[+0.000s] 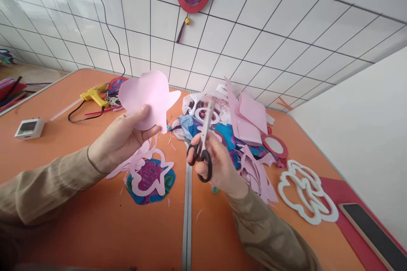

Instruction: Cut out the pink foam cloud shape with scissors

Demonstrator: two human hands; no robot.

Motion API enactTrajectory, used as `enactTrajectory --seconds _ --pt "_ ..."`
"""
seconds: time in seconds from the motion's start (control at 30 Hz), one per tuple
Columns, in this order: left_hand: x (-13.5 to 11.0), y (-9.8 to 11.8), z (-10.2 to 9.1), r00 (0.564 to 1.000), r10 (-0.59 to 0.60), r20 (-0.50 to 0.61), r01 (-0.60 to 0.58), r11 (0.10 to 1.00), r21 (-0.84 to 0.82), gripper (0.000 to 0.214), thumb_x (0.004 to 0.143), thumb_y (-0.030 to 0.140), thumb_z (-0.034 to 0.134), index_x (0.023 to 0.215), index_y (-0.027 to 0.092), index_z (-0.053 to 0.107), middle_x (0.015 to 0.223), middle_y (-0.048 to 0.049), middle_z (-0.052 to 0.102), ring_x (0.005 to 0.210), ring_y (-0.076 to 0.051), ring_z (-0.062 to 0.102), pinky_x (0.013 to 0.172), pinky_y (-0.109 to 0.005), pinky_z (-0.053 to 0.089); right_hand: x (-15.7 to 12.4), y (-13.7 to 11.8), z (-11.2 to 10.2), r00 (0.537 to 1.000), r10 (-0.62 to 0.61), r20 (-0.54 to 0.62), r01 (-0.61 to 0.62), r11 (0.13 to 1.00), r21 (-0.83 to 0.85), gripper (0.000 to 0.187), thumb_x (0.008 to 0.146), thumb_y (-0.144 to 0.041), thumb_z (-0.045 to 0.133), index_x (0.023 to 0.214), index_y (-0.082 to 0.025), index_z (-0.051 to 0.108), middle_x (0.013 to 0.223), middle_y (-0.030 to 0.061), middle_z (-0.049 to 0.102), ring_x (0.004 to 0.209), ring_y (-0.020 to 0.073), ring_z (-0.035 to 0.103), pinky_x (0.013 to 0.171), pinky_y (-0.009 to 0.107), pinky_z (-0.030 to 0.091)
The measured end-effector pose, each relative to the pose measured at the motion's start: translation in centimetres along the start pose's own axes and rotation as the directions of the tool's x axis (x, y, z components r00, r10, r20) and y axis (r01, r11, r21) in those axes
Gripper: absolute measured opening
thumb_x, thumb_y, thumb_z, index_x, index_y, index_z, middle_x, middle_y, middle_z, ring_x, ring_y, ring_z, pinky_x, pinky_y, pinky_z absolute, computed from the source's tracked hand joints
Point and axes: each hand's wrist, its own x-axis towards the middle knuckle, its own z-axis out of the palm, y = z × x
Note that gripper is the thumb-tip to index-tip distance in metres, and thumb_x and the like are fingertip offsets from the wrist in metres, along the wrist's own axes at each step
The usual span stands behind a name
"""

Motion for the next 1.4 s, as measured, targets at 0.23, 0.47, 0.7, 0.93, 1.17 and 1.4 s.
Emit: enactTrajectory --seconds 0.23,0.47,0.7,0.93,1.17,1.4 --pt "0.0 -0.6 -0.5 0.997 -0.053 0.063 0.05 0.997 0.058 0.015 0.087 0.026 0.071 0.094 0.013 0.074 0.097 -0.0079 0.072 0.078 -0.013 0.068 0.067 -0.021 0.062 -1.0 -0.1 1.6 0.987 -0.093 0.134 0.114 0.982 -0.154 0.03 0.085 -0.041 0.07 0.104 -0.028 0.05 0.105 0.0066 0.069 0.101 0.0248 0.066 0.087 0.043 0.054" --pt "-0.2 -0.7 -0.4 0.999 -0.03 0.023 0.029 0.999 0.02 0.015 0.085 0.026 0.073 0.094 0.014 0.072 0.097 -0.0061 0.072 0.077 -0.013 0.067 0.065 -0.023 0.062 -1.1 0.9 2.3 0.96 -0.281 0.002 0.276 0.943 -0.189 0.041 0.086 -0.057 0.066 0.109 -0.026 0.053 0.088 0.0035 0.064 0.082 0.0217 0.064 0.078 0.04 0.052" --pt "-0.6 -1.0 -0.1 0.999 0.039 -0.001 -0.039 0.998 0.054 0.024 0.077 0.029 0.081 0.093 0.014 0.072 0.094 -0.0044 0.073 0.076 -0.013 0.067 0.068 -0.025 0.062 -1.2 1.8 3.6 0.98 -0.19 -0.055 0.176 0.965 -0.194 0.056 0.083 -0.07 0.06 0.103 -0.018 0.061 0.066 0.0016 0.061 0.057 0.0172 0.059 0.054 0.032 0.048" --pt "-0.6 -2.1 -0.2 0.996 0.085 0.014 -0.086 0.987 0.136 0.025 0.076 0.036 0.08 0.088 0.016 0.073 0.089 -0.0039 0.073 0.077 -0.014 0.069 0.071 -0.027 0.062 -1.1 1.2 4.4 0.993 -0.1 -0.066 0.09 0.987 -0.133 0.053 0.082 -0.066 0.063 0.1 -0.017 0.063 0.067 0.0016 0.06 0.057 0.0163 0.057 0.052 0.031 0.046" --pt "-0.2 -2.9 -0.4 0.995 0.097 0.009 -0.097 0.986 0.139 0.032 0.071 0.038 0.083 0.093 0.017 0.072 0.088 -0.0036 0.074 0.08 -0.017 0.071 0.069 -0.028 0.063 -0.9 0.6 4.9 0.994 -0.046 -0.099 0.029 0.984 -0.175 0.046 0.083 -0.063 0.065 0.093 -0.018 0.061 0.065 -0.0003 0.056 0.056 0.0146 0.054 0.053 0.03 0.045" --pt "-0.2 -2.7 -0.2 0.997 0.078 -0.015 -0.075 0.987 0.142 0.027 0.073 0.037 0.082 0.084 0.015 0.071 0.085 -0.0038 0.073 0.078 -0.016 0.069 0.068 -0.026 0.061 -0.9 0.6 4.9 0.995 0.019 -0.102 -0.034 0.988 -0.151 0.046 0.082 -0.062 0.067 0.094 -0.018 0.061 0.065 -0.0012 0.055 0.055 0.0139 0.054 0.051 0.028 0.044"
